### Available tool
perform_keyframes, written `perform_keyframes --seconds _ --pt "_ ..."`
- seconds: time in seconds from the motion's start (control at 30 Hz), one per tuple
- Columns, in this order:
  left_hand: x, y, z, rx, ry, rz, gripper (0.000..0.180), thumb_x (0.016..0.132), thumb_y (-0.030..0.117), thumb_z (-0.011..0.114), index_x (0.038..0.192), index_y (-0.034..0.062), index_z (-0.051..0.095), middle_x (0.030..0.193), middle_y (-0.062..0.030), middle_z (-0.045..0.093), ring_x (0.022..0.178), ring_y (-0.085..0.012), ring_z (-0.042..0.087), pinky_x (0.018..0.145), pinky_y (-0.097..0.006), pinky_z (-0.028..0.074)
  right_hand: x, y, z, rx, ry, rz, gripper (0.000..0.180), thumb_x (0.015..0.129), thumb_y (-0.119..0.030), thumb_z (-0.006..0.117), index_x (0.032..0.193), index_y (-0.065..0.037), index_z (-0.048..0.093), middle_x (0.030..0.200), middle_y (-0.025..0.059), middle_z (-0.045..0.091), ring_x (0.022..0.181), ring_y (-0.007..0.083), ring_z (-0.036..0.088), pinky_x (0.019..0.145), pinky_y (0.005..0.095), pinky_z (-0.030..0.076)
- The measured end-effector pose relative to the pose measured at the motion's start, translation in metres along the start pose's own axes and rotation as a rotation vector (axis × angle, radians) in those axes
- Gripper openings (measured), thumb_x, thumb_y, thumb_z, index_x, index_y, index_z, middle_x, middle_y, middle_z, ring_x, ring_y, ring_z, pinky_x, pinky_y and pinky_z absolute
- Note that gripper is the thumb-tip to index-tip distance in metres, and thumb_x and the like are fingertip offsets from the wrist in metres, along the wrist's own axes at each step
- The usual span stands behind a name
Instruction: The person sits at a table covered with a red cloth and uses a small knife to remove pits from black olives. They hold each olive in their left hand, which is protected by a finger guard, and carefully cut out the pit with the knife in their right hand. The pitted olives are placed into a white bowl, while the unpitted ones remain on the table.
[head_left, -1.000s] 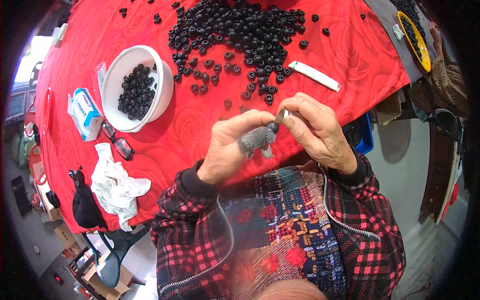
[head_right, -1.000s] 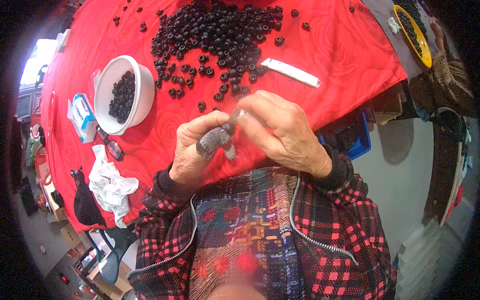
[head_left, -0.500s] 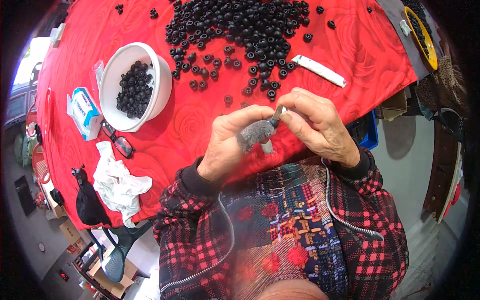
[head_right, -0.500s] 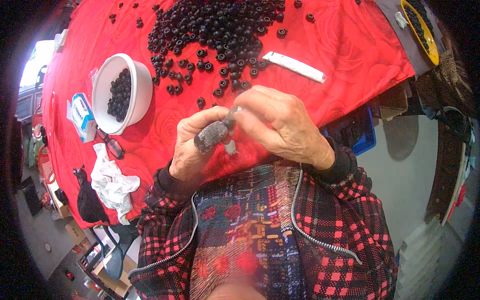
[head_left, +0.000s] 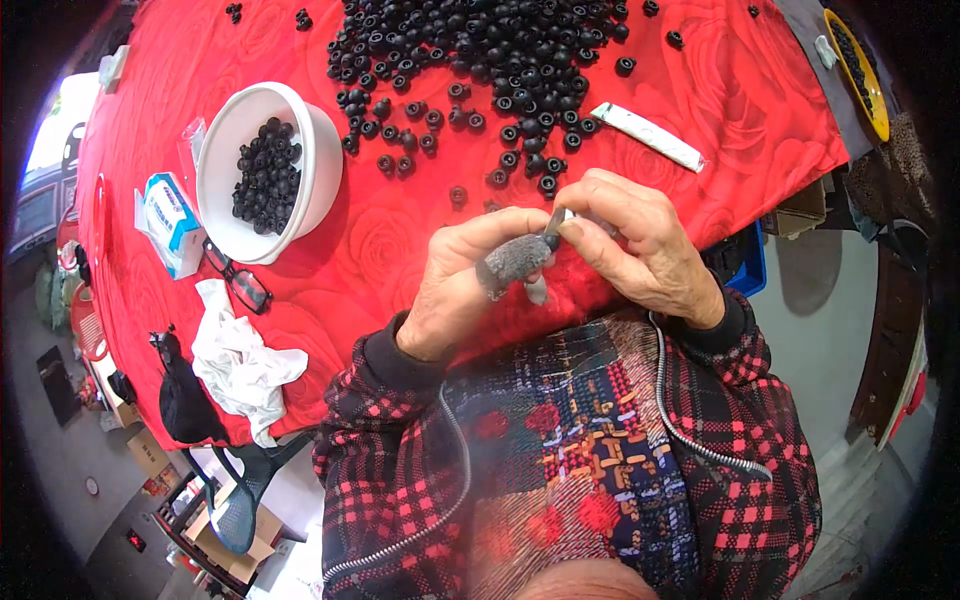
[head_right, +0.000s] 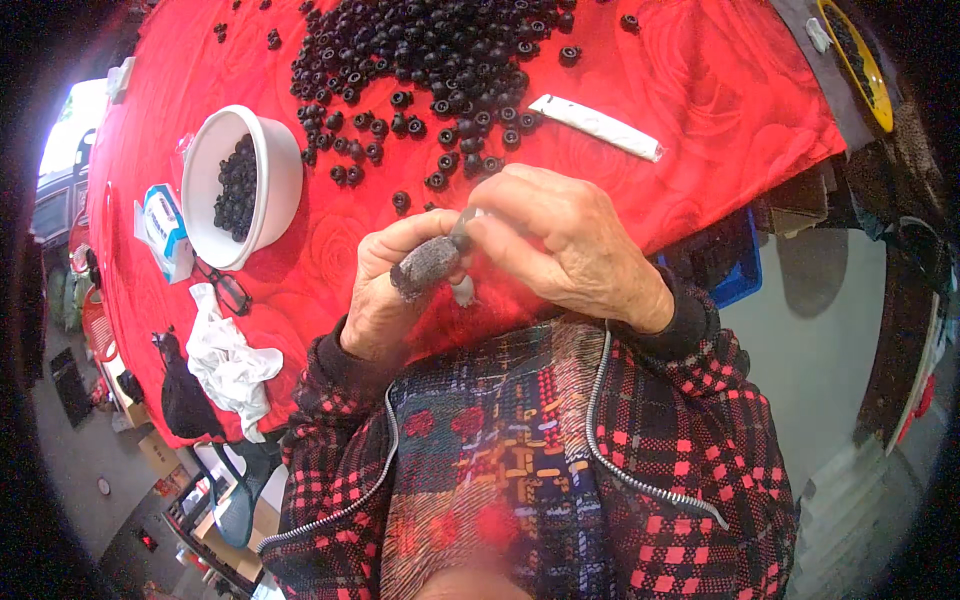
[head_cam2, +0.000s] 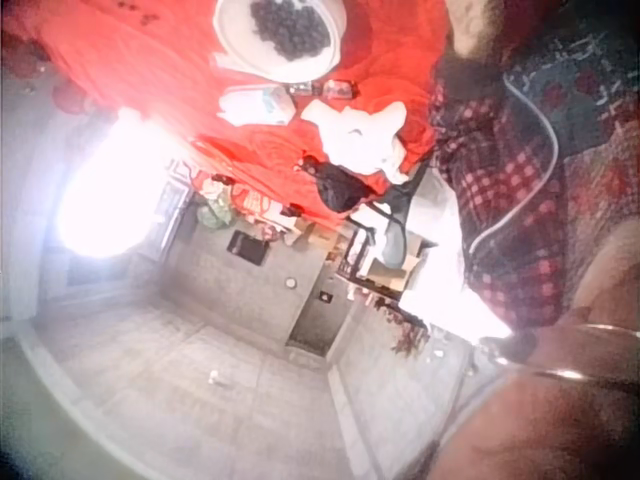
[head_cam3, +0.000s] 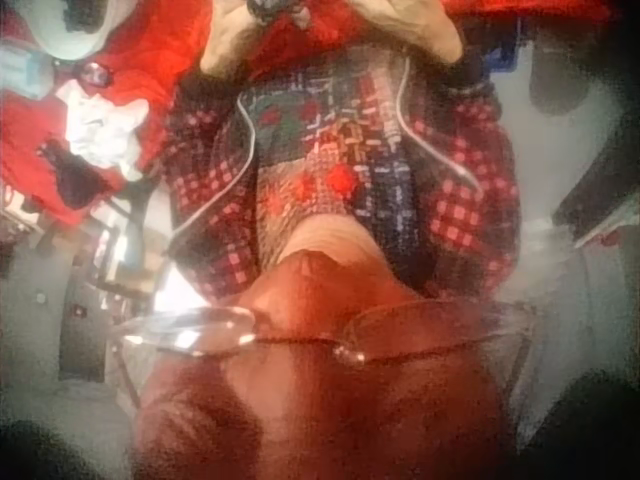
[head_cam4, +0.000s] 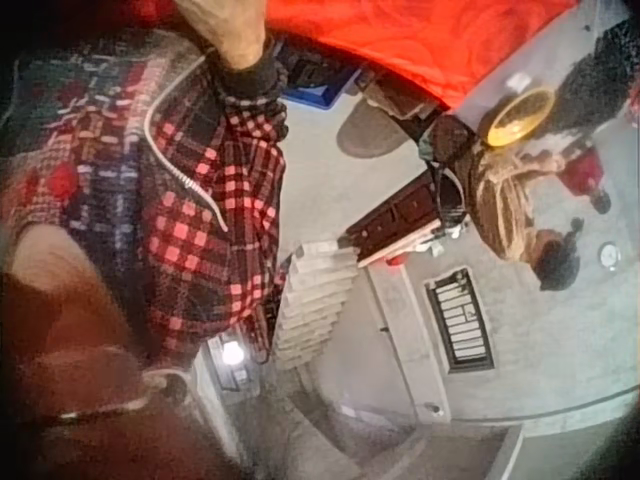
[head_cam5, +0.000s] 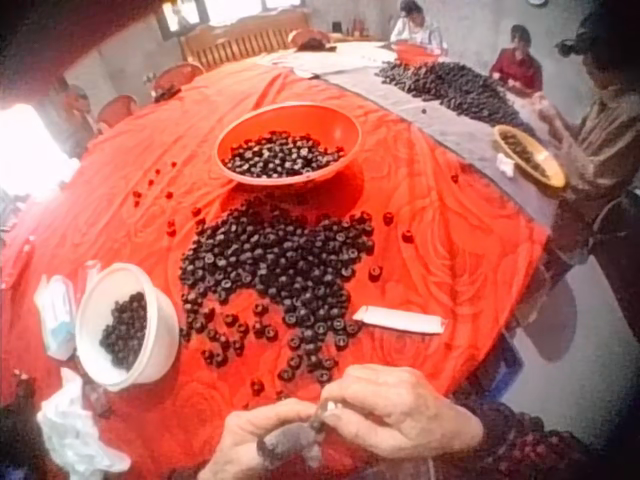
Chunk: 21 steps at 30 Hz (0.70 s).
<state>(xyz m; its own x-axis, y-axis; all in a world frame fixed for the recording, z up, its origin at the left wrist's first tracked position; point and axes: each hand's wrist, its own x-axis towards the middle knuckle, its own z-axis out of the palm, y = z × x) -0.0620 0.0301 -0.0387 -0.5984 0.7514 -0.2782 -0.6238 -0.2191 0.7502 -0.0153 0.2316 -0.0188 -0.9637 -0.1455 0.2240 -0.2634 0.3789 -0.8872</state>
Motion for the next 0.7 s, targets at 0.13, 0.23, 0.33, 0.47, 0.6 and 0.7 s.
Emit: perform_keyframes --seconds 0.13,0.23,0.33,0.47,0.6,0.7 --pt "0.000 0.000 0.001 -0.023 0.015 -0.032 0.027 0.091 0.010 0.059 0.116 -0.0003 0.061 0.093 -0.0073 0.065 0.073 -0.0138 0.062 0.066 -0.026 0.051 0.003 0.004 -0.003 -0.004 -0.055 -0.024 0.011 0.086 -0.006 0.058 0.094 0.002 0.057 0.074 0.0093 0.050 0.065 0.0196 0.050 0.057 0.0307 0.039" --pt "0.000 -0.004 -0.002 -0.031 -0.007 -0.051 0.028 0.091 0.013 0.060 0.115 -0.0002 0.061 0.091 -0.0071 0.065 0.070 -0.0133 0.062 0.066 -0.026 0.051 0.004 0.008 -0.005 0.013 -0.089 -0.058 0.010 0.086 -0.006 0.058 0.092 0.001 0.057 0.073 0.0097 0.050 0.065 0.0213 0.051 0.057 0.0324 0.039" --pt "0.002 -0.005 -0.002 0.011 -0.011 -0.046 0.029 0.090 0.015 0.061 0.115 -0.0002 0.062 0.091 -0.0070 0.065 0.070 -0.0131 0.061 0.065 -0.026 0.050 0.005 0.009 -0.010 0.023 -0.134 -0.060 0.009 0.086 -0.006 0.058 0.091 0.001 0.057 0.073 0.0100 0.050 0.065 0.0229 0.051 0.058 0.0335 0.039" --pt "0.002 -0.006 -0.004 0.016 -0.010 -0.068 0.029 0.091 0.016 0.061 0.115 -0.0005 0.062 0.090 -0.0066 0.064 0.069 -0.0131 0.061 0.065 -0.026 0.050 0.005 0.015 -0.010 0.031 -0.153 -0.079 0.009 0.086 -0.006 0.058 0.091 0.002 0.057 0.073 0.0102 0.051 0.067 0.0240 0.051 0.059 0.0340 0.040" --pt "0.003 -0.007 -0.004 0.000 -0.009 -0.052 0.029 0.091 0.016 0.060 0.114 -0.0009 0.062 0.090 -0.0068 0.064 0.068 -0.0134 0.061 0.064 -0.026 0.050 0.005 0.015 -0.009 0.041 -0.144 -0.060 0.009 0.086 -0.007 0.058 0.090 0.002 0.057 0.074 0.0105 0.052 0.068 0.0245 0.051 0.060 0.0344 0.040" --pt "0.004 -0.008 -0.004 -0.066 -0.035 -0.049 0.029 0.091 0.016 0.060 0.114 -0.0011 0.062 0.090 -0.0077 0.064 0.068 -0.0141 0.061 0.061 -0.026 0.050 0.006 0.016 -0.010 0.051 -0.151 -0.069 0.009 0.086 -0.007 0.058 0.089 0.002 0.057 0.075 0.0107 0.052 0.068 0.0247 0.051 0.060 0.0347 0.040"
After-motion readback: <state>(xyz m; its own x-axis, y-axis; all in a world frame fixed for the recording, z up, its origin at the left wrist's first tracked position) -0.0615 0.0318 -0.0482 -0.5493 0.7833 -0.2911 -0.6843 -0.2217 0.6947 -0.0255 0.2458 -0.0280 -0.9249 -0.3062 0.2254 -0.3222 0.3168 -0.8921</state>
